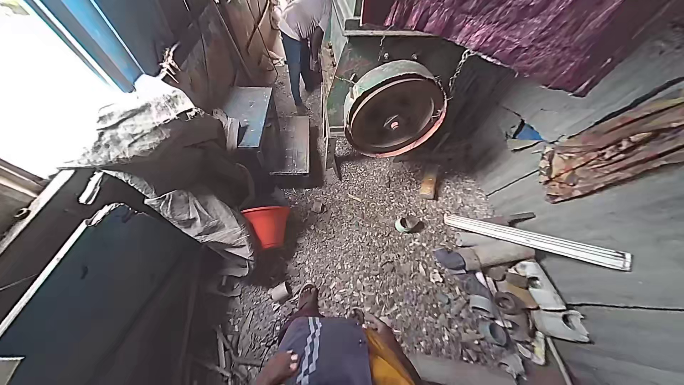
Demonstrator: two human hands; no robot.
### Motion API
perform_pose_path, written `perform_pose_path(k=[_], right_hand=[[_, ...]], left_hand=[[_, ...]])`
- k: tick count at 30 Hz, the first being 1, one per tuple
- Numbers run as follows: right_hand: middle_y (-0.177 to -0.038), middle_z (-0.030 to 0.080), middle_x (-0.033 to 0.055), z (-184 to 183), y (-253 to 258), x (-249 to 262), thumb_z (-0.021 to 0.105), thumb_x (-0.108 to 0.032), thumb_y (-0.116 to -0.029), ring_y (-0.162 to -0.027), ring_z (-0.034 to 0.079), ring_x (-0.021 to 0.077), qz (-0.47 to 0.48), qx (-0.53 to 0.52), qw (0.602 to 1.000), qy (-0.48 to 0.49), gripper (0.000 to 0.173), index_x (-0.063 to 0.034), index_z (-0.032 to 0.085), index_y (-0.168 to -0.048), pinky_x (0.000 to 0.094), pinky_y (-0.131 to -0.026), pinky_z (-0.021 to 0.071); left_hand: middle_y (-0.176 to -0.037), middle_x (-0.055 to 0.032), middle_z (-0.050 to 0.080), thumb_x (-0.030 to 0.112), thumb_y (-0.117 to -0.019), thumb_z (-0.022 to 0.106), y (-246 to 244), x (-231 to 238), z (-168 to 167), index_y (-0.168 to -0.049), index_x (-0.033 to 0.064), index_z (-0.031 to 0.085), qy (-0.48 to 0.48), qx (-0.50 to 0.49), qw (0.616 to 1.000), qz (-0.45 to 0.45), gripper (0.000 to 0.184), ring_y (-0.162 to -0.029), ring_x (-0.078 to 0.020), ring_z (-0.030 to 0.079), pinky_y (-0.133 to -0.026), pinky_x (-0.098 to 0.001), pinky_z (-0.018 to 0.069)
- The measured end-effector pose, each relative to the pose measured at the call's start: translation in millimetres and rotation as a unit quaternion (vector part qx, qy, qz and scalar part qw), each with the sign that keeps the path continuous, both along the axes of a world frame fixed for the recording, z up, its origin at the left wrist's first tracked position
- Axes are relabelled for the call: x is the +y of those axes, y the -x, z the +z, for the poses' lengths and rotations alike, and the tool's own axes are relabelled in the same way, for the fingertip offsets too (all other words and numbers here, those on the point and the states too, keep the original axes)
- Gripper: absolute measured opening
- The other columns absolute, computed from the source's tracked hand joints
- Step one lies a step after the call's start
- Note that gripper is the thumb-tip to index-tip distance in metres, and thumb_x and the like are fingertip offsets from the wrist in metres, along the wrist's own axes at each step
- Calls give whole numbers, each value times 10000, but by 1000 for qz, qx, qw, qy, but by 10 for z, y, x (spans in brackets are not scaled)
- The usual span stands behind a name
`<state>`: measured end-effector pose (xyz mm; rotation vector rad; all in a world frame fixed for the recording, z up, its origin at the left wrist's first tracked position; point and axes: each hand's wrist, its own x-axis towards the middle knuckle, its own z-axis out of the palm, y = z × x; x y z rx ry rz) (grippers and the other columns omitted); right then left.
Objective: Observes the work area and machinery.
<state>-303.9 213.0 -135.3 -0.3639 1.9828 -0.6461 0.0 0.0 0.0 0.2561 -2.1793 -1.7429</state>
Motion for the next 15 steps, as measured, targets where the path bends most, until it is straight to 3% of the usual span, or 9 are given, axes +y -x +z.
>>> perform_pose_path(k=[1, 2, 3, 4, 7, 10, 12, 14, 15], right_hand=[[-1190, 720, 173, 17, -36, -56, 592, -271, -1036, -1103, 691, 288, 27, 1, 1000, -1, 392, -87, 623, -1380, 495, -1021, 514], [-1195, 722, 164, 10, -52, -70, 582, -279, -1038, -1105, 693, 281, 36, 1, 999, -1, 395, -95, 623, -1384, 491, -1021, 518], [-1205, 721, 163, -11, -41, -47, 583, -279, -1037, -1113, 692, 279, 30, 0, 1000, -1, 400, -89, 622, -1387, 486, -1027, 519], [-1223, 714, 178, -31, -31, 15, 594, -272, -1036, -1132, 686, 290, 13, -6, 1000, -2, 410, -66, 617, -1390, 487, -1038, 511], [-1296, 676, 222, -103, 19, 346, 622, -212, -1030, -1217, 649, 324, -80, -10, 996, -32, 396, 2, 617, -1363, 497, -1082, 480], [-1176, 708, 244, -208, 7, 863, 642, -211, -1009, -1114, 677, 360, -134, 42, 986, -88, 331, 24, 684, -1239, 554, -1009, 508], [-1171, 704, 273, -102, 27, 1107, 612, -245, -1029, -1125, 669, 395, -136, 53, 980, -137, 352, 39, 695, -1219, 585, -1015, 492], [-1164, 698, 272, 13, 37, 1238, 597, -256, -1040, -1095, 669, 377, -165, 52, 969, -173, 366, 45, 683, -1231, 564, -990, 493], [-1145, 699, 269, 34, 35, 1286, 596, -247, -1037, -1061, 673, 365, -181, 57, 966, -176, 365, 49, 678, -1234, 555, -970, 501]], left_hand=[[-1309, -231, 672, 346, -1100, 335, -37, -43, -135, -1271, -110, 634, -7, 35, 999, -12, 571, -1295, -240, 602, -1163, -396, 387], [-1408, -109, 630, 369, -1123, 305, -69, -93, -278, -1361, 7, 595, -11, 63, 997, -37, 522, -1380, -124, 518, -1210, -339, 339], [-1448, -53, 604, 381, -1125, 298, -68, -120, -355, -1394, 56, 577, -20, 78, 996, -47, 505, -1410, -63, 468, -1224, -308, 310], [-1443, -50, 608, 384, -1120, 310, -86, -135, -414, -1380, 54, 586, -29, 76, 996, -48, 503, -1409, -51, 464, -1222, -300, 302], [-1241, -245, 693, 334, -1070, 356, -42, -137, -137, -1183, -147, 655, -26, 15, 1000, -3, 577, -1252, -178, 609, -1147, -345, 376], [-1221, -257, 696, 334, -1083, 364, -58, -116, 1, -1152, -153, 660, -15, -1, 999, 33, 574, -1250, -171, 615, -1146, -333, 384], [-1244, -252, 689, 332, -1091, 357, -86, -149, -17, -1178, -147, 652, -6, -5, 1000, 20, 569, -1270, -182, 606, -1158, -329, 374], [-1219, -315, 679, 254, -1050, 360, -81, -189, -14, -1159, -192, 644, 11, -29, 1000, 0, 540, -1227, -304, 634, -1135, -405, 398], [-1231, -311, 673, 265, -1062, 349, -106, -194, -103, -1173, -181, 637, 21, -27, 999, -9, 543, -1240, -311, 627, -1142, -407, 394]])
